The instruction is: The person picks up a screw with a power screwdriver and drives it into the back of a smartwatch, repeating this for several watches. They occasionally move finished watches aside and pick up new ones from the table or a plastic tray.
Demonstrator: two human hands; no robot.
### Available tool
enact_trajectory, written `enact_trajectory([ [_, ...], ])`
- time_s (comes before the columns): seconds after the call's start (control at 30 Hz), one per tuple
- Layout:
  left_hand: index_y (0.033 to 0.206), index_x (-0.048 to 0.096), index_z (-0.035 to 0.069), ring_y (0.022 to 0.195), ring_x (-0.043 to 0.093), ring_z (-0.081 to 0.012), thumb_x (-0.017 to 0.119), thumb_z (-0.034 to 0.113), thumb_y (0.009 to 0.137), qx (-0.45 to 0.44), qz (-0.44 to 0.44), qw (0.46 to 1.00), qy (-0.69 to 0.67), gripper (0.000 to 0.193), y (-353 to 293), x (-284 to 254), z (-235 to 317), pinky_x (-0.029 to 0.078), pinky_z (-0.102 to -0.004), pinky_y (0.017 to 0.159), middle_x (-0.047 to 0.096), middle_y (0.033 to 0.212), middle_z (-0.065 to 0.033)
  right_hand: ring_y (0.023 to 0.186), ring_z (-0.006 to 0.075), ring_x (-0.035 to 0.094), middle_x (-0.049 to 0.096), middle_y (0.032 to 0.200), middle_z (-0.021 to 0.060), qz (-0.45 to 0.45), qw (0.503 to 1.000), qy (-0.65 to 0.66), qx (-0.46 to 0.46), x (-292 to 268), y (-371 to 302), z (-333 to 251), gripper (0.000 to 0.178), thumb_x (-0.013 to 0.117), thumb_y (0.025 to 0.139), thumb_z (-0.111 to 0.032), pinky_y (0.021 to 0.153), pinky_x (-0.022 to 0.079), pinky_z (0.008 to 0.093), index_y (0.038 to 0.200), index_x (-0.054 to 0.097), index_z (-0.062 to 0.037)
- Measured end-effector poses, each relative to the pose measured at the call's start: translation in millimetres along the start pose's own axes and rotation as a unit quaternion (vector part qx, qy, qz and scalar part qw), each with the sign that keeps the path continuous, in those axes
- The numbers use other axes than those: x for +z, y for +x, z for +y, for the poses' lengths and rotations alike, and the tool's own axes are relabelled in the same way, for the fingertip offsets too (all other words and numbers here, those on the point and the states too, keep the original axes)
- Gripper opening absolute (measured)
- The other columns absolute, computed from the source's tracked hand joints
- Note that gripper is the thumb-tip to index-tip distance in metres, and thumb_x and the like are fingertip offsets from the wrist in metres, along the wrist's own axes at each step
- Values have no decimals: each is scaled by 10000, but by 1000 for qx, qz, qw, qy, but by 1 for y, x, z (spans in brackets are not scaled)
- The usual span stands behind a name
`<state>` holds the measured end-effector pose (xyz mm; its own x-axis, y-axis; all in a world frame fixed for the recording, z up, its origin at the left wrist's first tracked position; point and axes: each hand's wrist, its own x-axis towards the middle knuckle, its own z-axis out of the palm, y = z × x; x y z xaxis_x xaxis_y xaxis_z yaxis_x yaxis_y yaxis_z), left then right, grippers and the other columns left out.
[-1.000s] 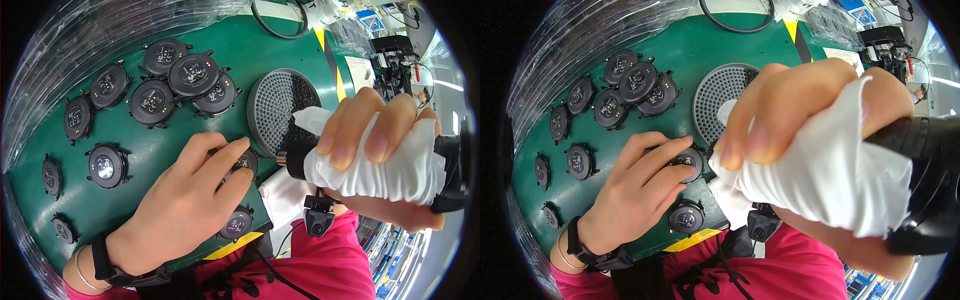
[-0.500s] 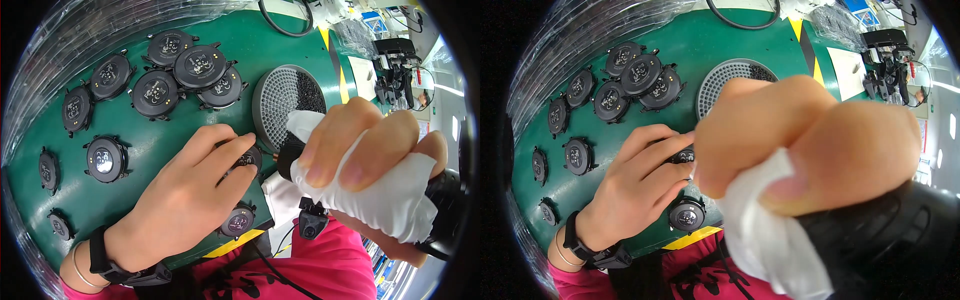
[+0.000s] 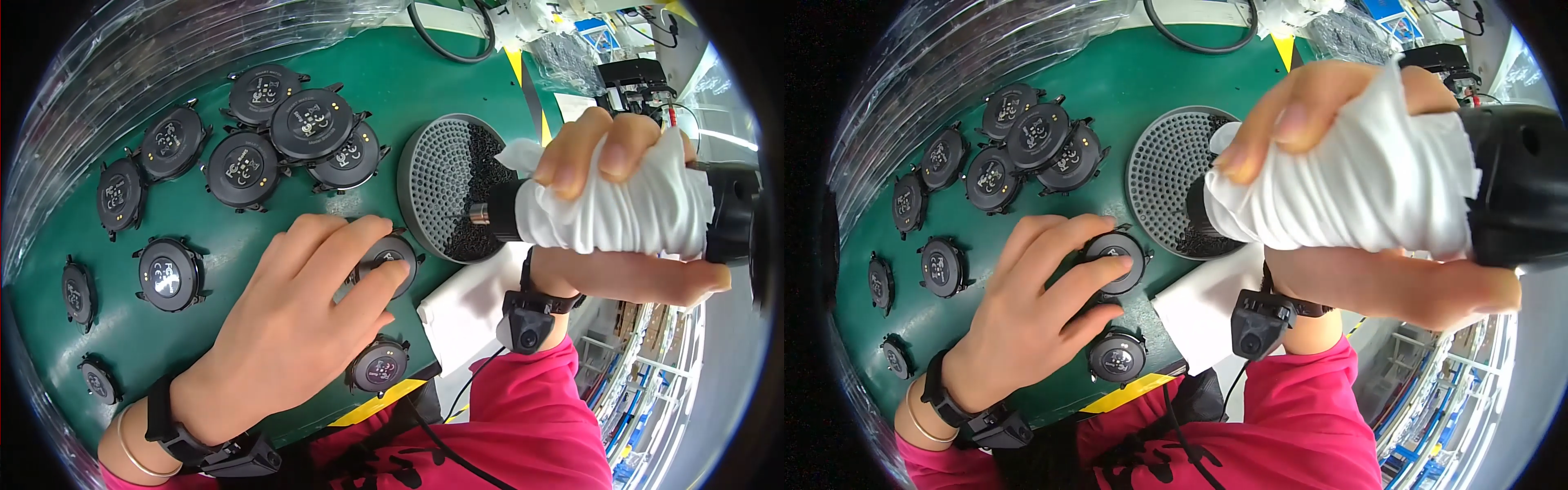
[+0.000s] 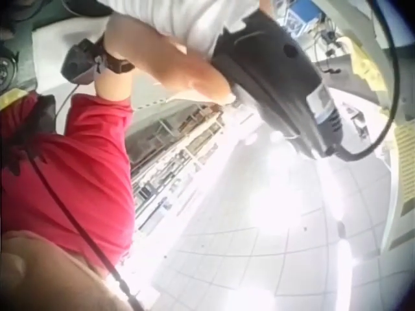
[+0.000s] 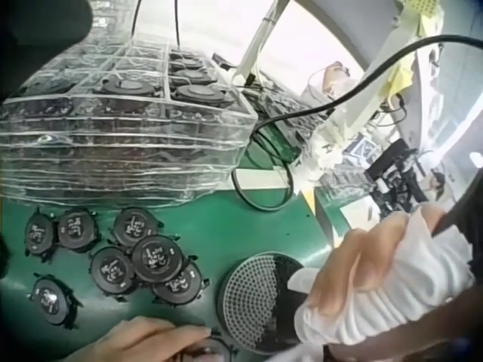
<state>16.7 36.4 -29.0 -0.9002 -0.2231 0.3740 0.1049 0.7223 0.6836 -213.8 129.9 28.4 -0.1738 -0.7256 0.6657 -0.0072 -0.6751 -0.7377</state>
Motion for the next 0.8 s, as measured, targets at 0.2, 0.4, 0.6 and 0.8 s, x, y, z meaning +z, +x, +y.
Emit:
enact_trajectory([
  [0.2, 1139, 632, 51, 979, 576, -362, 824, 9, 605, -19, -5, 1000, -15, 568, 2, -1, 2, 515, -446, 831, 590, 1311, -157, 654, 261, 589, 579, 937, 171, 5, 1000, 11, -8, 8, 1, 6, 1016, 482, 784, -905, 519, 519, 379, 1205, 472, 20],
  [0.4, 1128, 635, 36, 976, 573, -358, 796, -13, 611, -25, -11, 1000, -12, 544, 2, -2, 3, 512, -439, 837, 589, 1332, -158, 654, 262, 600, 581, 957, 176, -98, 988, -116, 3, -5, 10, -6, 1005, 478, 795, -899, 504, 524, 373, 1199, 466, 21],
  [0.6, 1125, 638, 31, 965, 571, -352, 794, -12, 613, -25, -14, 999, -16, 537, 1, -2, 3, 512, -432, 833, 589, 1353, -151, 676, 248, 582, 584, 957, 172, -65, 993, -91, -27, 0, 4, -5, 958, 504, 799, -881, 546, 507, 379, 1135, 480, 16],
  [0.8, 1128, 642, 34, 961, 569, -350, 799, -9, 618, -28, -11, 999, -19, 535, 0, -1, 3, 509, -429, 834, 589, 1361, -144, 720, 218, 556, 563, 975, 129, -9, 1000, -10, -7, 4, -2, -14, 921, 579, 814, -819, 607, 474, 362, 1163, 507, 30],
])
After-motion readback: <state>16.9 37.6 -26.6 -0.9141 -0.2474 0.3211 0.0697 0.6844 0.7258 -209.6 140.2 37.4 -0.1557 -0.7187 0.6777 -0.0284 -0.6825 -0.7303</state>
